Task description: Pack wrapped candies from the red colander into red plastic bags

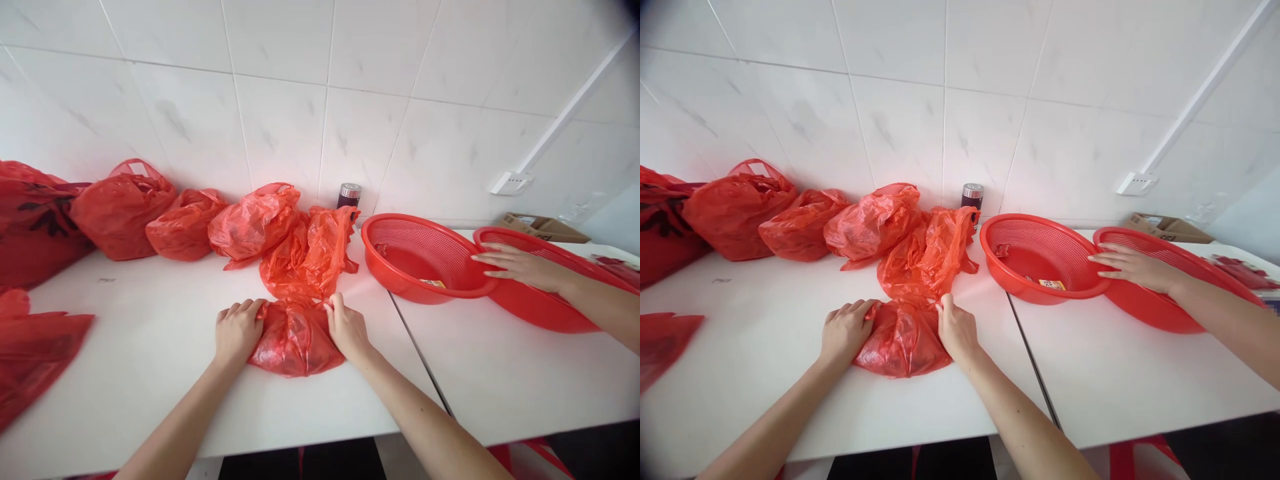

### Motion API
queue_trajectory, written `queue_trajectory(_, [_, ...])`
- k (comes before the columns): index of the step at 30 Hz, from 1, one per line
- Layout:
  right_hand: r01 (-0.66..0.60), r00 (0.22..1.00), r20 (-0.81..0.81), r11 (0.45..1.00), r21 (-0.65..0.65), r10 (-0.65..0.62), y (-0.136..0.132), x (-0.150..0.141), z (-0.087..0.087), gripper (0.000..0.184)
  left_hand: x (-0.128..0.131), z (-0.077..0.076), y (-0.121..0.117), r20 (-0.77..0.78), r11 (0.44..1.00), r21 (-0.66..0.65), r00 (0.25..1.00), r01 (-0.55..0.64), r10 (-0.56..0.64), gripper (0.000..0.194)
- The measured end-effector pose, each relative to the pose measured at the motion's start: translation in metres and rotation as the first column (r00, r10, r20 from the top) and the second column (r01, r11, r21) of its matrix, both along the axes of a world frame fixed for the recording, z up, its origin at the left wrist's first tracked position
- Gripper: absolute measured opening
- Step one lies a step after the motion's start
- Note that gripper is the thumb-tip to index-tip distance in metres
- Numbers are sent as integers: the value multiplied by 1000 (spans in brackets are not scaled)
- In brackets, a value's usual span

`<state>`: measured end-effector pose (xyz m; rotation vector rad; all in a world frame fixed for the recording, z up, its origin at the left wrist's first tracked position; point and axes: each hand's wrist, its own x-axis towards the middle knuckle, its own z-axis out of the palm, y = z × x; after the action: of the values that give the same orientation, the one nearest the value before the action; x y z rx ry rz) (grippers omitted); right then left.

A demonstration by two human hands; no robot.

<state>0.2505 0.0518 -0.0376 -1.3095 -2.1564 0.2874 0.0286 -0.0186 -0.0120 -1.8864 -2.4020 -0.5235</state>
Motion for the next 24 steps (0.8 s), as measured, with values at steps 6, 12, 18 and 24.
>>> queue_trajectory(6, [93, 957, -270, 993, -77, -110, 4, 14, 4, 15, -10, 7, -24, 229, 993, 10, 967, -117, 111, 41])
queue_trajectory(12, [4, 900, -429, 986, -164, -76, 0, 19, 7, 21, -23, 5, -69, 433, 988, -15, 890, -152, 143, 48])
queue_trajectory(18, [-95, 841, -540, 975, -201, -29, -4, 16, 9, 22, -36, 32, -80, 695, 979, -74, 694, -192, 189, 40])
queue_trajectory(24, [-161, 796, -605, 969, -187, 15, -9, 17, 10, 26, 14, 61, -63, 212, 923, 386, 972, 12, -102, 30])
